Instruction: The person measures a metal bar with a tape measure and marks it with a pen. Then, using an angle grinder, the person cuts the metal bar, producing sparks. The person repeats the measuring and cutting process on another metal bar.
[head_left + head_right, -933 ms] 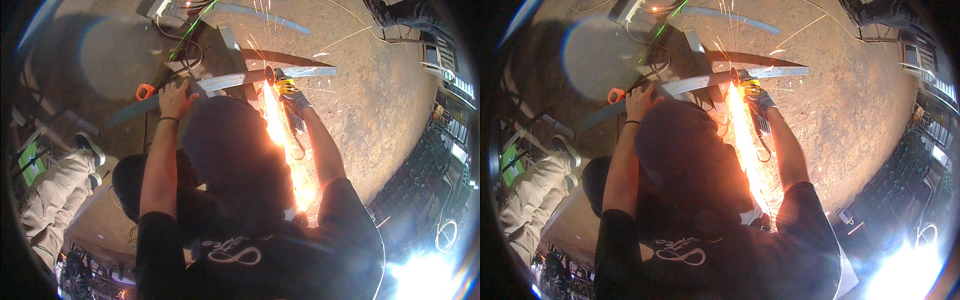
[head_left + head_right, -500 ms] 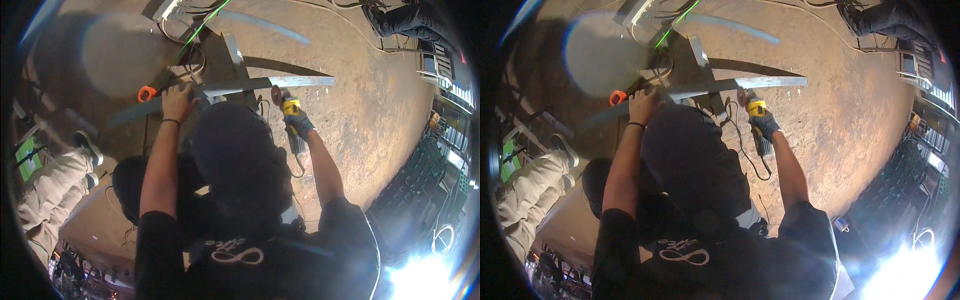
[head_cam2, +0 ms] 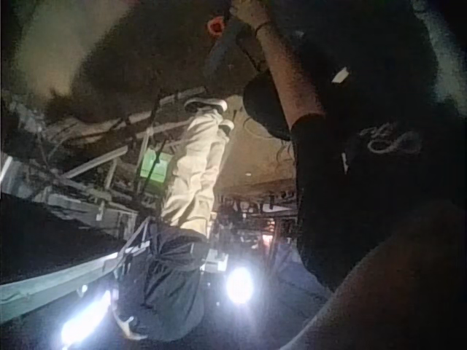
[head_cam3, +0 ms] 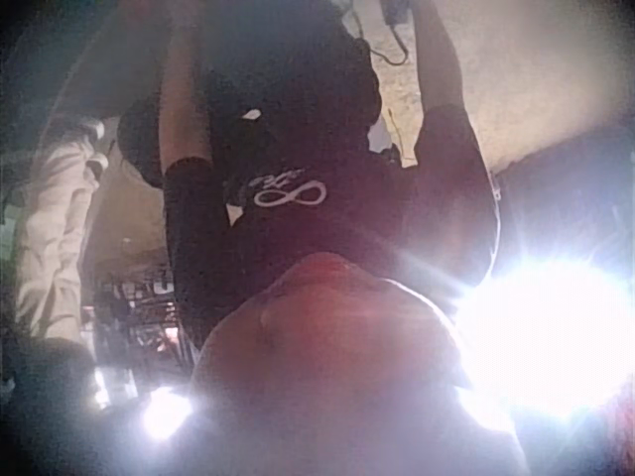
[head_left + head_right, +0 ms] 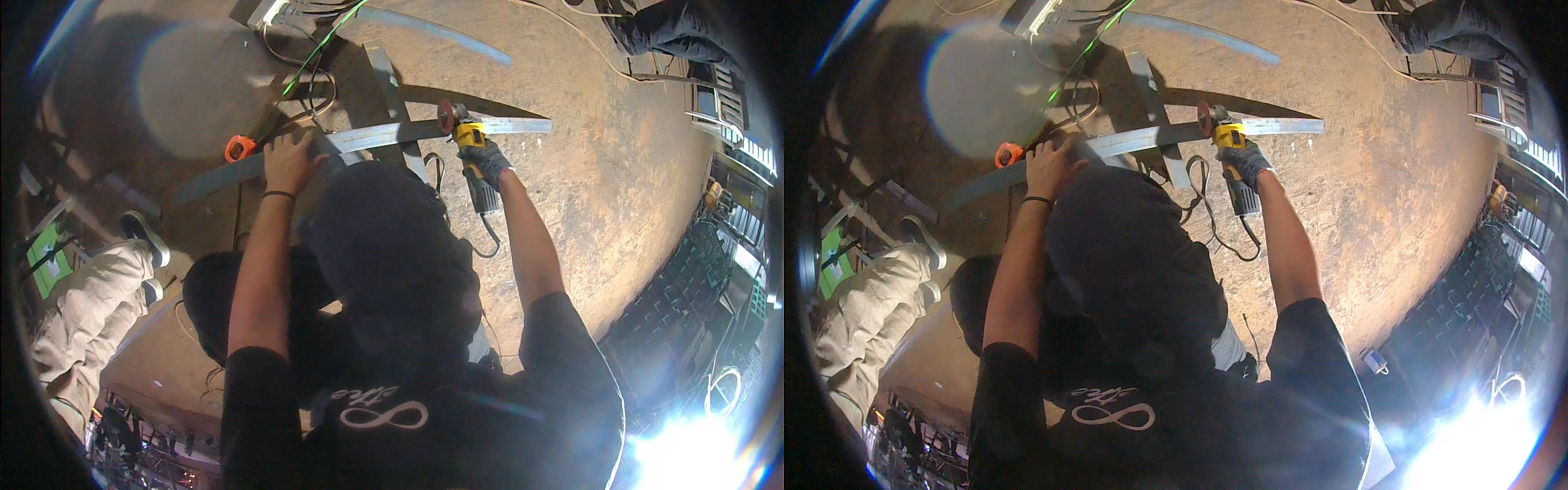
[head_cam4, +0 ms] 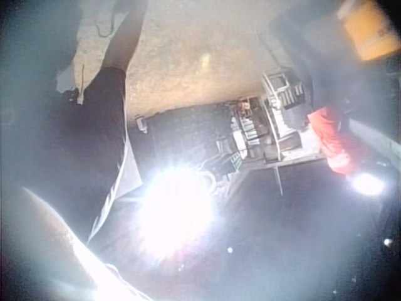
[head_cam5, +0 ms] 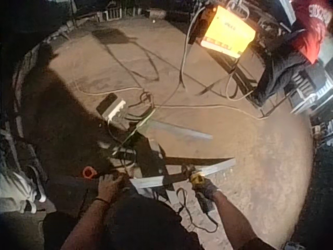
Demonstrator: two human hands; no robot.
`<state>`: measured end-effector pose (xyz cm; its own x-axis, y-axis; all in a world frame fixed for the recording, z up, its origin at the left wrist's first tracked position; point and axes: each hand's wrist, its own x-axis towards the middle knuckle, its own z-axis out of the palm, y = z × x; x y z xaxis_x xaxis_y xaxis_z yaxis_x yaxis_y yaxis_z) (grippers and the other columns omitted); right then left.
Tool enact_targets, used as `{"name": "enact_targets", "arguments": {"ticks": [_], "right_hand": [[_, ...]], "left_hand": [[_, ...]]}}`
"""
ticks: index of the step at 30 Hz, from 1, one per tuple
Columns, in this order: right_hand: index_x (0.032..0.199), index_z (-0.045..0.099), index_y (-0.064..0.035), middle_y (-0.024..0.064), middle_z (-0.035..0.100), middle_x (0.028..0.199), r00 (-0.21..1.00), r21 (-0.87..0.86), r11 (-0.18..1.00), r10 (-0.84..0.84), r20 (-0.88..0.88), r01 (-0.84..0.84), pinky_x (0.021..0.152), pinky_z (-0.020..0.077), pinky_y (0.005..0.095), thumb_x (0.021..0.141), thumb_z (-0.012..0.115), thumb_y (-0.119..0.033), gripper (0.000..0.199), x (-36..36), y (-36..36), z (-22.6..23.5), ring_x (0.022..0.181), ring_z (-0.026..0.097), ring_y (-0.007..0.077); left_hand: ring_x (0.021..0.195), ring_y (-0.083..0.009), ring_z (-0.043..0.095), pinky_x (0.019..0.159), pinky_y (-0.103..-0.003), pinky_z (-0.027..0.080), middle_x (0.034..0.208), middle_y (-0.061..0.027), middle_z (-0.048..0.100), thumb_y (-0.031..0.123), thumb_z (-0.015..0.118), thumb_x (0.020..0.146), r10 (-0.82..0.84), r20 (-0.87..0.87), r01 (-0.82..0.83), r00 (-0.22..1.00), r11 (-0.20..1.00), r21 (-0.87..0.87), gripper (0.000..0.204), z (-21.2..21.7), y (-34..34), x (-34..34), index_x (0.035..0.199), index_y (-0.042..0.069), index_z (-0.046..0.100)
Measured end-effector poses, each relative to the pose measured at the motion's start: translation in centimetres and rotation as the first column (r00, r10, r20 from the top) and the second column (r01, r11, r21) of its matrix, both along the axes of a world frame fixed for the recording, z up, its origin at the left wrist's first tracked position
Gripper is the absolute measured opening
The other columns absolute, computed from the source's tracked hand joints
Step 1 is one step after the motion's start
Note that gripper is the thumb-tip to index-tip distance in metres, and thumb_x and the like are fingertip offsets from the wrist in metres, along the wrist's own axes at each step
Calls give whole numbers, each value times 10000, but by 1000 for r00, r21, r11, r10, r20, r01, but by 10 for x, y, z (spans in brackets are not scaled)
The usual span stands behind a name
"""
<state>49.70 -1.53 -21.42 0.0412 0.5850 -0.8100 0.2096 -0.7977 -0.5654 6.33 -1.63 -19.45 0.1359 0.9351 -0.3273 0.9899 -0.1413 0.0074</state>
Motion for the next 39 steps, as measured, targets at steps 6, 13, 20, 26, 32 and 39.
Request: {"name": "enact_targets", "arguments": {"ticks": [6,13,20,26,32,39], "right_hand": [[1023,626,-72,52,637,820,1000,3,1000,-6,29,6,586,550,342,774,777,-190,314,0,2,-14,651,617,178],[978,634,-78,50,636,807,1000,-13,1000,-12,25,12,580,524,336,757,776,-198,289,0,4,-13,638,606,176],[1011,677,-70,47,668,818,999,92,996,-10,37,7,631,515,306,714,800,-230,359,6,0,-29,696,628,162],[1047,659,-64,3,639,878,999,61,997,52,0,-52,733,478,308,740,768,-211,357,6,-7,-27,778,569,145],[1067,678,-51,41,690,944,997,58,996,63,33,-65,729,506,327,745,766,-221,375,6,-13,-12,832,625,165],[1046,669,-80,14,659,921,999,36,998,49,-6,-49,760,479,299,735,814,-222,372,12,-16,-23,825,591,145]], "left_hand": [[1120,-278,556,927,-468,400,1117,-111,640,610,660,841,4,33,-4,999,1000,4,616,0,1,1,1322,228,615],[1108,-283,565,932,-469,400,1126,-112,637,609,668,832,-14,32,12,999,998,59,618,-3,-1,-2,1317,229,616],[1101,-300,567,932,-476,400,1128,-127,635,622,637,849,-14,32,13,999,1000,12,641,-2,0,1,1340,212,601],[1099,-307,566,947,-484,398,1118,-139,644,623,625,857,-23,52,21,998,999,24,654,2,-1,0,1348,192,595],[1107,-310,564,955,-501,396,1128,-141,646,627,622,858,-15,50,16,999,1000,-19,657,-3,3,1,1360,205,589],[1118,-305,564,982,-518,392,1124,-137,647,636,619,857,-8,25,10,1000,998,-60,670,-1,5,3,1375,213,580]]}}
